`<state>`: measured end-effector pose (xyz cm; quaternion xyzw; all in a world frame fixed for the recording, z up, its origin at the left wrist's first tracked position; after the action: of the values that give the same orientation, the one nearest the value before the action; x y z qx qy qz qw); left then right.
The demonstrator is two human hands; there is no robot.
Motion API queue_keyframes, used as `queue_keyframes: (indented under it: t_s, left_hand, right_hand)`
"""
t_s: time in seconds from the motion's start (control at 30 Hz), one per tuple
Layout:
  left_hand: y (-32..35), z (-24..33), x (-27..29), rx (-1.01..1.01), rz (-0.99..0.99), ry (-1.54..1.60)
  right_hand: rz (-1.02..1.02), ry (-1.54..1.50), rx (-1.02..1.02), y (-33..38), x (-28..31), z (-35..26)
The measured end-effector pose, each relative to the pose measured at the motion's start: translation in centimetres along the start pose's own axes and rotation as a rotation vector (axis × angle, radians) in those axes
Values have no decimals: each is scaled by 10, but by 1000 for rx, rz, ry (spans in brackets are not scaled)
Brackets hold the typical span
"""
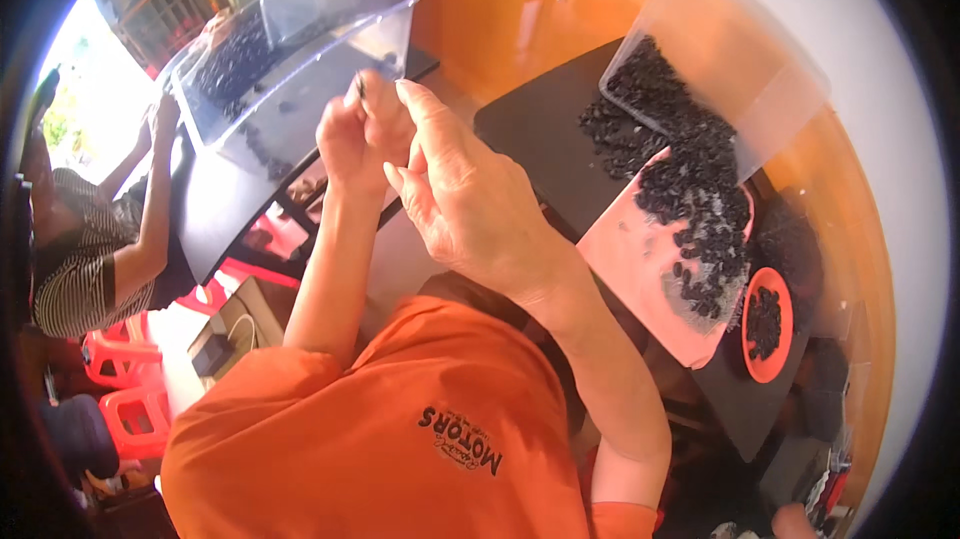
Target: The person sits at a table and assembles small black plastic rings with metal screws. They pick up a ring and a screw, insert the screw into the ring, and place the assembled unit into a clear plastic container. The process is repeated continuously throughout the video.
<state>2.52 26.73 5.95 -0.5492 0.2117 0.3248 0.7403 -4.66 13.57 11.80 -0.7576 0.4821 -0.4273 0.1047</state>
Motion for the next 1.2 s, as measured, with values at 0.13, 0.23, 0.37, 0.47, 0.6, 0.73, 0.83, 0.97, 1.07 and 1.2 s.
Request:
queue_keyframes:
  t_s: [0.13,0.23,0.37,0.47,0.6,0.73,0.83,0.97,1.07,1.2]
  left_hand:
    - [2,-19,0,45,157,-78]
    - [-7,-30,0,117,69,27]
    - [1,-35,7,119,344,-215]
    - [4,-50,15,249,443,-522]
    - [17,-82,21,416,532,-631]
    - [30,-116,10,516,502,-539]
    - [37,-138,12,565,474,-567]
    - [41,-153,9,636,460,-516]
    - [43,-163,-2,691,448,-485]
    - [38,-169,-7,688,388,-468]
  right_hand:
    - [19,188,314,2,5,-14]
    - [33,203,356,11,8,-23]
    - [200,-32,14,2,26,3]
    - [205,-159,-131,11,36,29]
    - [396,-249,-307,45,89,62]
    - [-42,786,-453,61,161,132]
    - [-219,725,-560,59,176,156]
    - [-325,515,-575,39,142,175]
    - [-215,684,-524,26,137,198]
    - [-128,769,-550,16,123,220]
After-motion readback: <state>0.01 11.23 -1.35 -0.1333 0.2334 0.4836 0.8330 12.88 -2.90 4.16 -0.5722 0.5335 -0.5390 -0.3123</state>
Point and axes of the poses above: each hand's wrist, its own y-axis away from the middle knuckle, its own x-axis out of the back of the hand, z = x × y, the point moved 5 cm from there along -y, towards the middle knuckle, and after that the axes turned 1 degree about x, right-handed, at the moved point
